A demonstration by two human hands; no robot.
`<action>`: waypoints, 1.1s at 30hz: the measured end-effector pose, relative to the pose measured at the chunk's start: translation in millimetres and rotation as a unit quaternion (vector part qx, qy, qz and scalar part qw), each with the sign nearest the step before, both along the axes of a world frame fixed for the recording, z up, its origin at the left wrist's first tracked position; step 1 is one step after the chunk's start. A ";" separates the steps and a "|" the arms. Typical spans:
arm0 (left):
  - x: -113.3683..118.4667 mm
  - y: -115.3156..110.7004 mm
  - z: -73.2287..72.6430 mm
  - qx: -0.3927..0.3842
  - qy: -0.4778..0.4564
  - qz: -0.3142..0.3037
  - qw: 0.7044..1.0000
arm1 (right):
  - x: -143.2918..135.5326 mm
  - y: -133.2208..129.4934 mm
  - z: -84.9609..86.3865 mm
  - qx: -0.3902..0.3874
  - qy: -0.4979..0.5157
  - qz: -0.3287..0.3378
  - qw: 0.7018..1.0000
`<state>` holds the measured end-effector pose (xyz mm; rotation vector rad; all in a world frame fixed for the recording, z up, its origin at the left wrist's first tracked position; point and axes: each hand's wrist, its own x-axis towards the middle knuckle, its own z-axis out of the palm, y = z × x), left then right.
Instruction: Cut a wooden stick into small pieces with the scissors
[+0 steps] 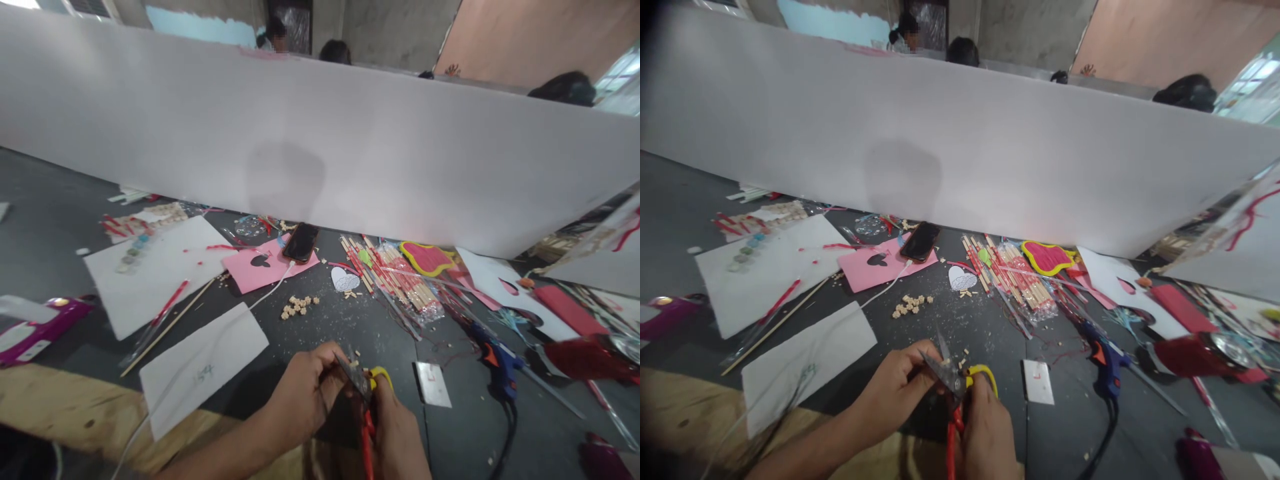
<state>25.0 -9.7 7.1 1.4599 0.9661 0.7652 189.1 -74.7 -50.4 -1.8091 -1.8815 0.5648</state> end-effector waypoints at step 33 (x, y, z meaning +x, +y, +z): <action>-4.1 5.1 -5.2 -0.319 -0.186 -0.059 0.927 | 8.1 -5.4 2.7 -0.032 -0.030 0.026 0.999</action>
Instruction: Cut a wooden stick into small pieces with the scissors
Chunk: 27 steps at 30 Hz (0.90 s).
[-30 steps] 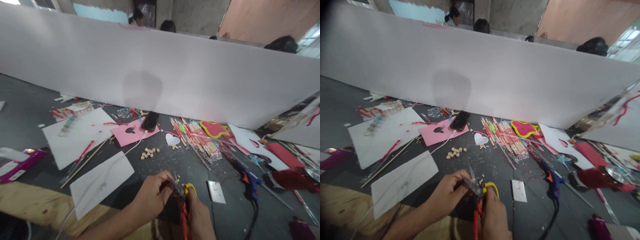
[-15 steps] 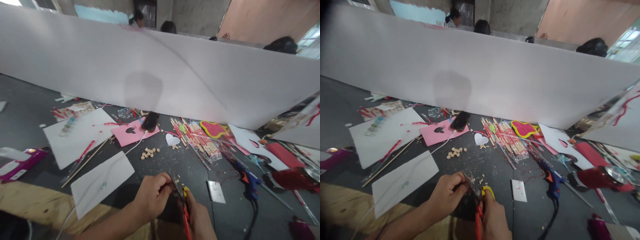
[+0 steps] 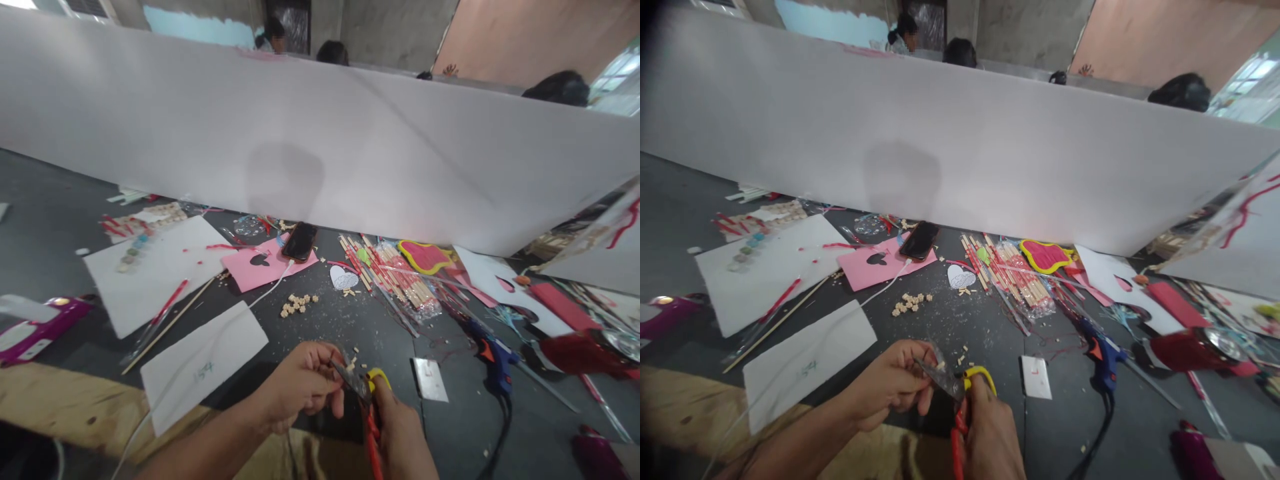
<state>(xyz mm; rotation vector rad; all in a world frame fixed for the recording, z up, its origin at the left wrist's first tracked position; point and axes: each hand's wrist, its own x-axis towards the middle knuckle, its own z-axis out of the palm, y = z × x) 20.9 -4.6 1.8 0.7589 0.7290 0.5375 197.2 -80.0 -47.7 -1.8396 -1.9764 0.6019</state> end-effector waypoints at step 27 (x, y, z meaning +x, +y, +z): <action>0.9 -5.3 14.1 0.356 0.244 0.051 0.901 | -5.7 2.3 21.0 0.060 -0.024 0.003 0.998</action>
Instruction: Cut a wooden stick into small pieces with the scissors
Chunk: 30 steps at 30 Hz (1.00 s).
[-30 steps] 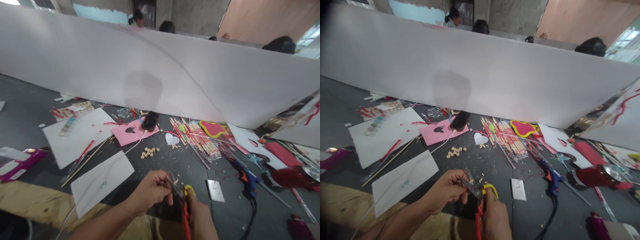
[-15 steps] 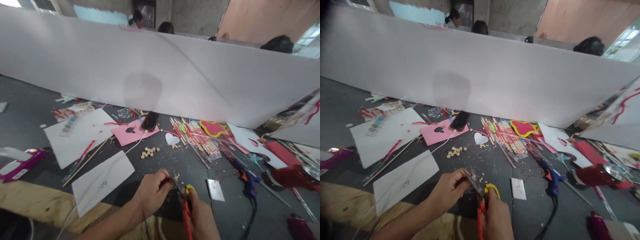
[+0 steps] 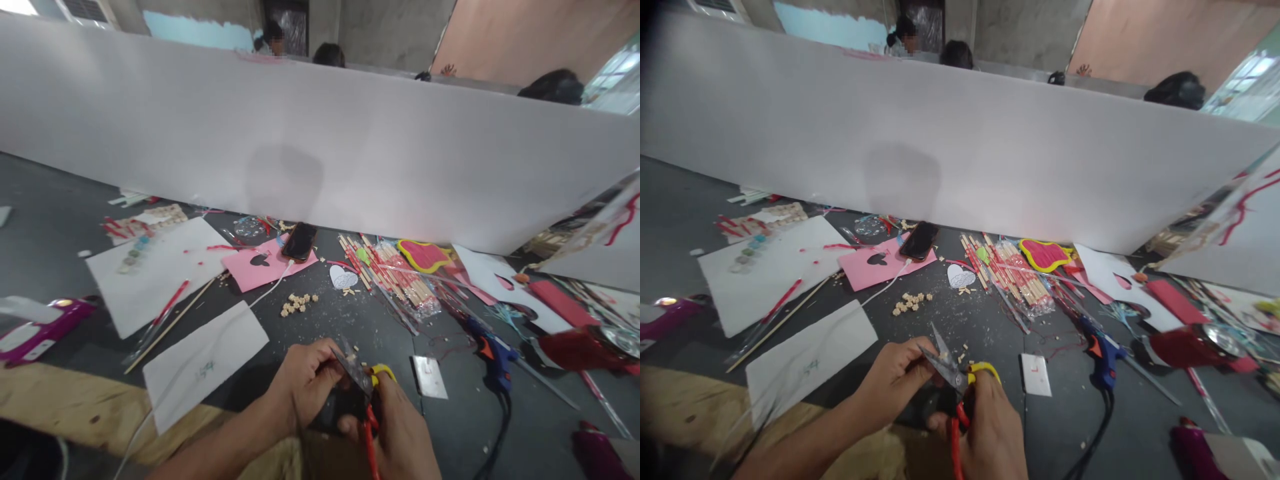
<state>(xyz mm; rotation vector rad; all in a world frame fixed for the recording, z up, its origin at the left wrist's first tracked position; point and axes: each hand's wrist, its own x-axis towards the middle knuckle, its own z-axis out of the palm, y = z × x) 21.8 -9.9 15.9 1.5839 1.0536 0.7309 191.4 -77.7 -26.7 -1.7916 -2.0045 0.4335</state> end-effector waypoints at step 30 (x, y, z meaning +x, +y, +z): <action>2.9 4.6 -7.6 -0.202 -0.159 -0.001 0.966 | 0.6 -1.1 -13.2 -0.021 0.019 -0.007 1.000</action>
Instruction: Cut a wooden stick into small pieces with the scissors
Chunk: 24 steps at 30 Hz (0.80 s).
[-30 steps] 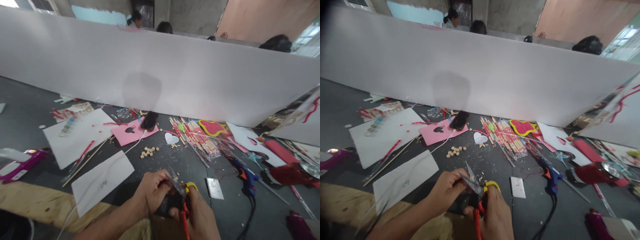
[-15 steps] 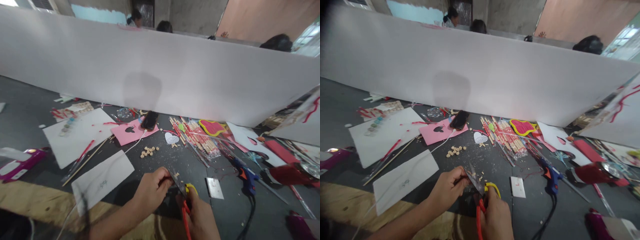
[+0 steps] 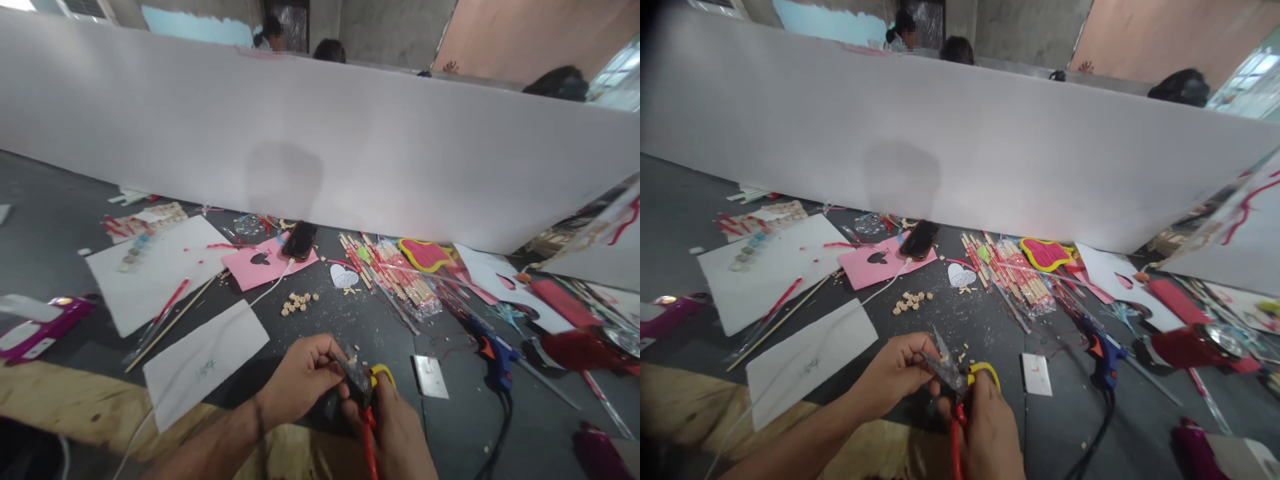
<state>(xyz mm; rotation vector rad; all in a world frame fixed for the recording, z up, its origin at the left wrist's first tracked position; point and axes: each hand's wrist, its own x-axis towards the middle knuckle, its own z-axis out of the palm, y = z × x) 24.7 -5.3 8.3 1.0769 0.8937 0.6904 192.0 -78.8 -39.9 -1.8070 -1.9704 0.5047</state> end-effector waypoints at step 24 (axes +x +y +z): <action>-6.5 5.3 -0.5 -0.080 -0.063 -0.068 0.992 | 10.5 2.1 -10.5 -0.023 0.009 0.021 0.999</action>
